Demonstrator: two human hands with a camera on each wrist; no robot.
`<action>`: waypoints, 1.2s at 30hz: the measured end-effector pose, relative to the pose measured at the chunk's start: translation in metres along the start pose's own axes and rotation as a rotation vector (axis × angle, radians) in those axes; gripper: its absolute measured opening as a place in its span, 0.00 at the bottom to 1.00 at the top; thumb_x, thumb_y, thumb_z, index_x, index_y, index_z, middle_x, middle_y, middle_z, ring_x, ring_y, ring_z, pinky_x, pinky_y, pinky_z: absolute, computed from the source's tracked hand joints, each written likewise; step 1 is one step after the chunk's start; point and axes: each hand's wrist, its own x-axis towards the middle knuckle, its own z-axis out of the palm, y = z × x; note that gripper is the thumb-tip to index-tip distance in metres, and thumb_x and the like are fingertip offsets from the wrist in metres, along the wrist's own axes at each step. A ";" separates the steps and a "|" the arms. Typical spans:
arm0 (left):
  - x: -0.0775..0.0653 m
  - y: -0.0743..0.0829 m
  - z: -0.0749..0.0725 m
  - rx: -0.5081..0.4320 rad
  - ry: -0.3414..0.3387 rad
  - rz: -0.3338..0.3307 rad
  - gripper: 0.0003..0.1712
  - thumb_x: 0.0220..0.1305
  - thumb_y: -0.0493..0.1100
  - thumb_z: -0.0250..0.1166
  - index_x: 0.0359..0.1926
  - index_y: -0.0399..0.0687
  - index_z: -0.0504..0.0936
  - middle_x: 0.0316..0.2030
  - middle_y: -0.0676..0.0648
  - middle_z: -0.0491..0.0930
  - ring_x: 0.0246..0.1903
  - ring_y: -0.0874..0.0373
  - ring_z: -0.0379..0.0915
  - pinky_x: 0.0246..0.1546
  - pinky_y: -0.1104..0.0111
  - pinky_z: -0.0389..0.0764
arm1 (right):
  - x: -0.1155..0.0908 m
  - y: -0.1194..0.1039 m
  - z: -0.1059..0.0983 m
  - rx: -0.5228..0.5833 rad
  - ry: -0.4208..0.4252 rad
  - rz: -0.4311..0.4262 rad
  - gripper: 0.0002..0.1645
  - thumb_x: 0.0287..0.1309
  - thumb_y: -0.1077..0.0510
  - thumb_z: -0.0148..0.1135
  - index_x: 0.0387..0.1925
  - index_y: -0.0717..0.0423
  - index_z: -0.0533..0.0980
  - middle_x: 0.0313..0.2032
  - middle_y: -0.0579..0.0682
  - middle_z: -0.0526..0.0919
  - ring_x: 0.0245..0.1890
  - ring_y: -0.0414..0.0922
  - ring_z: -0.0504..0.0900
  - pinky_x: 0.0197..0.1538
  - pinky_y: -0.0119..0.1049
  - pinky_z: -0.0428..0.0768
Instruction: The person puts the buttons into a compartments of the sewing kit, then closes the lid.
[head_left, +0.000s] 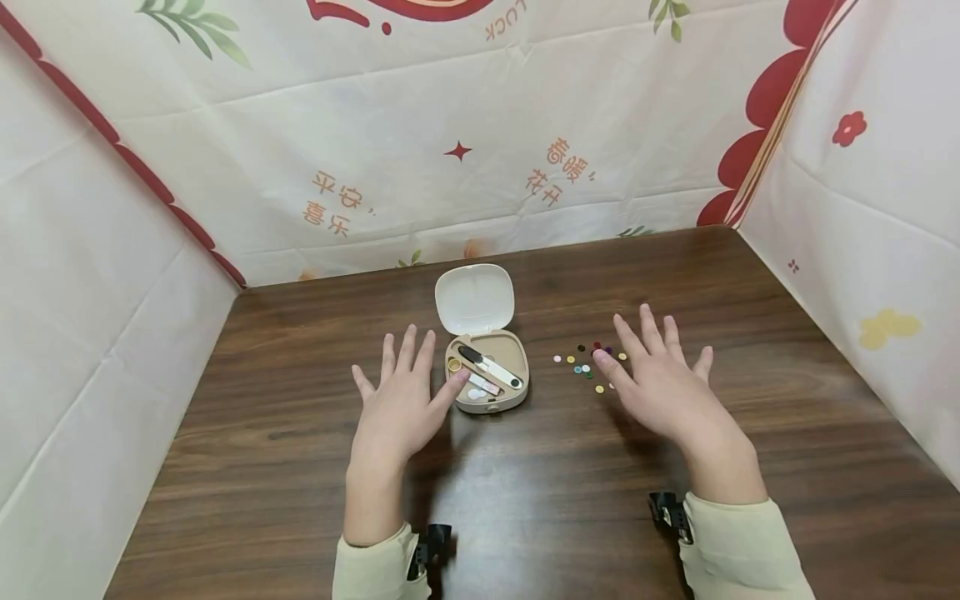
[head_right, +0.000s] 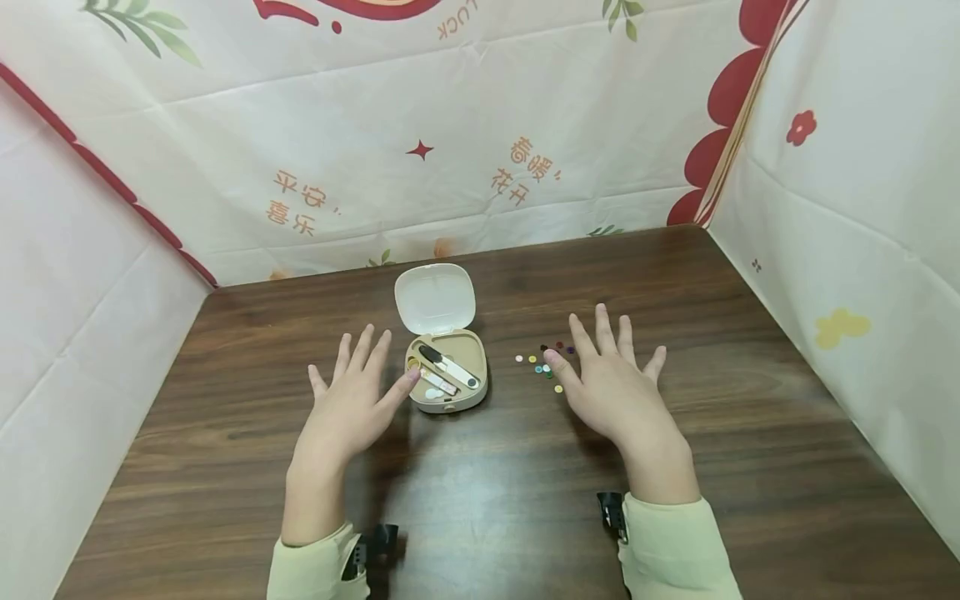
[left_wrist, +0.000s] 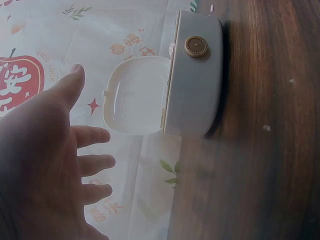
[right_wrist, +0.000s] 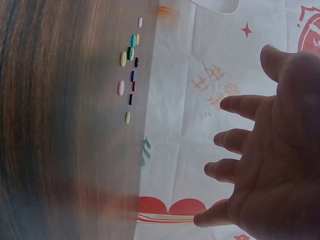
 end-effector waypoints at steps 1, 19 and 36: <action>0.000 0.000 0.000 0.003 -0.001 -0.002 0.52 0.74 0.80 0.45 0.86 0.59 0.53 0.88 0.49 0.42 0.87 0.43 0.28 0.74 0.21 0.32 | 0.000 0.000 0.000 0.002 -0.003 0.001 0.52 0.78 0.22 0.30 0.88 0.47 0.40 0.85 0.60 0.24 0.83 0.72 0.24 0.66 0.90 0.25; 0.000 0.004 0.001 -0.015 -0.015 -0.001 0.50 0.75 0.77 0.49 0.86 0.57 0.54 0.88 0.47 0.43 0.87 0.43 0.27 0.74 0.21 0.28 | -0.002 0.005 -0.001 0.011 -0.022 0.011 0.52 0.78 0.23 0.28 0.88 0.47 0.40 0.85 0.61 0.24 0.83 0.73 0.24 0.66 0.90 0.24; 0.005 0.007 0.009 0.000 -0.034 0.007 0.50 0.74 0.78 0.48 0.85 0.59 0.57 0.87 0.46 0.46 0.87 0.42 0.31 0.73 0.20 0.32 | -0.002 0.009 -0.005 -0.021 -0.030 0.013 0.50 0.79 0.26 0.36 0.87 0.50 0.46 0.85 0.66 0.32 0.83 0.75 0.30 0.66 0.90 0.28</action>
